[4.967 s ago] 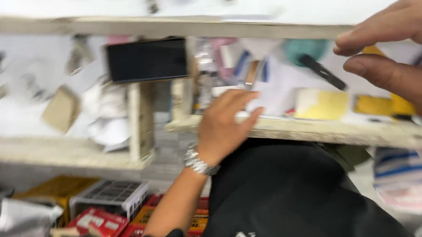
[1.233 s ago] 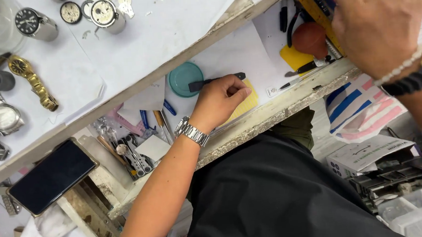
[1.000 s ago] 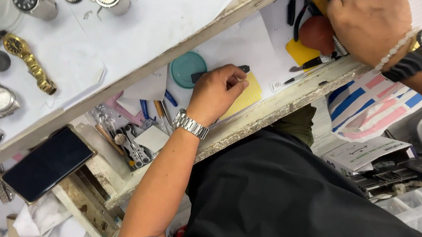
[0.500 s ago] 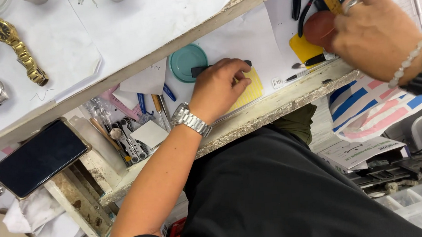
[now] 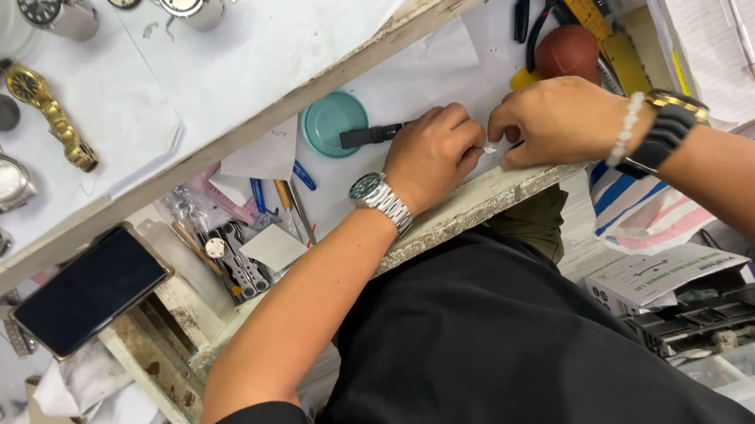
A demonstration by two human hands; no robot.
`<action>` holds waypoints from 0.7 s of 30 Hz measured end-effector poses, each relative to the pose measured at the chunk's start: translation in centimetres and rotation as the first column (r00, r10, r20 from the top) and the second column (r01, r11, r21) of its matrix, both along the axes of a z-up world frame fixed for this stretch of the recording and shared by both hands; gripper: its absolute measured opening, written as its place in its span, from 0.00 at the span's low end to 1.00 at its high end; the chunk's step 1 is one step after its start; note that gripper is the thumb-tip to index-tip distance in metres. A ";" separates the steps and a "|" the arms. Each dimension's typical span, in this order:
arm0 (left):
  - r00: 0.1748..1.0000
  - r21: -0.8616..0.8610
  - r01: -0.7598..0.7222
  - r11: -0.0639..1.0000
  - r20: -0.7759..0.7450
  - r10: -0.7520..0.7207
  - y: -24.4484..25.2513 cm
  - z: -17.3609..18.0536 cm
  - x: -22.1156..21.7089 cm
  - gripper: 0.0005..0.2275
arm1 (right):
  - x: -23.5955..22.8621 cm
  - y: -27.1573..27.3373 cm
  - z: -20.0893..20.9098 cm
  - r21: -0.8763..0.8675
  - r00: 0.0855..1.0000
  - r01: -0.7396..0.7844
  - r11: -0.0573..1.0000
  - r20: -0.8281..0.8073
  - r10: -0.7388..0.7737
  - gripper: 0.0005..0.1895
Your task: The person organizes a cluttered workbench filled with watch parts and tools. They pick up and inspect a watch, then repeatedly open and close a drawer to sort through items such as a small container, a receipt, and a notebook, placing them back on the desk or in the drawer.
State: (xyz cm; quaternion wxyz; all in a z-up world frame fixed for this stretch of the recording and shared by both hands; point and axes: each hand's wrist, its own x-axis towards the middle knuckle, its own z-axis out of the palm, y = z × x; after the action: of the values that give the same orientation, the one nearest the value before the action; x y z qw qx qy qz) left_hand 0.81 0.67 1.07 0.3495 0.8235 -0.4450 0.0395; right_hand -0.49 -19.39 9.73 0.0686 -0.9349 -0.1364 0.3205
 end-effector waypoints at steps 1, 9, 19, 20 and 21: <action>0.988 -0.146 0.009 0.989 0.155 0.014 0.3 0.7 0.3 0.06 | -0.2 -0.4 0.6 0.113 0.998 0.051 0.992 0.034 -0.055 0.18; 0.889 -0.270 0.187 0.944 0.456 -0.046 2.2 8.0 0.4 0.05 | -5.9 -0.5 4.3 0.558 0.891 0.059 0.828 0.344 -0.295 0.30; 0.970 -0.046 0.095 0.994 0.231 -0.082 2.7 6.5 0.3 0.03 | -18.9 -6.1 -1.8 0.525 0.439 -0.034 0.850 0.772 -0.460 0.04; 0.972 -0.036 0.079 0.996 0.226 -0.069 3.0 5.7 1.1 0.03 | -20.4 -8.4 -2.8 0.535 0.449 -0.045 0.844 0.765 -0.461 0.04; 0.991 -0.013 0.061 0.998 0.120 -0.059 3.5 4.8 1.9 0.05 | -21.8 -10.5 -3.8 0.413 0.366 0.085 0.907 0.833 -0.414 0.05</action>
State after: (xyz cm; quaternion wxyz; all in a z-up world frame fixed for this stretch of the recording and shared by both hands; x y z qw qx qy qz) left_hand 2.69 4.15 5.90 0.3303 0.8029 -0.4894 0.0817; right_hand -22.25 -29.87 5.91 0.1731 -0.9435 -0.0529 -0.2774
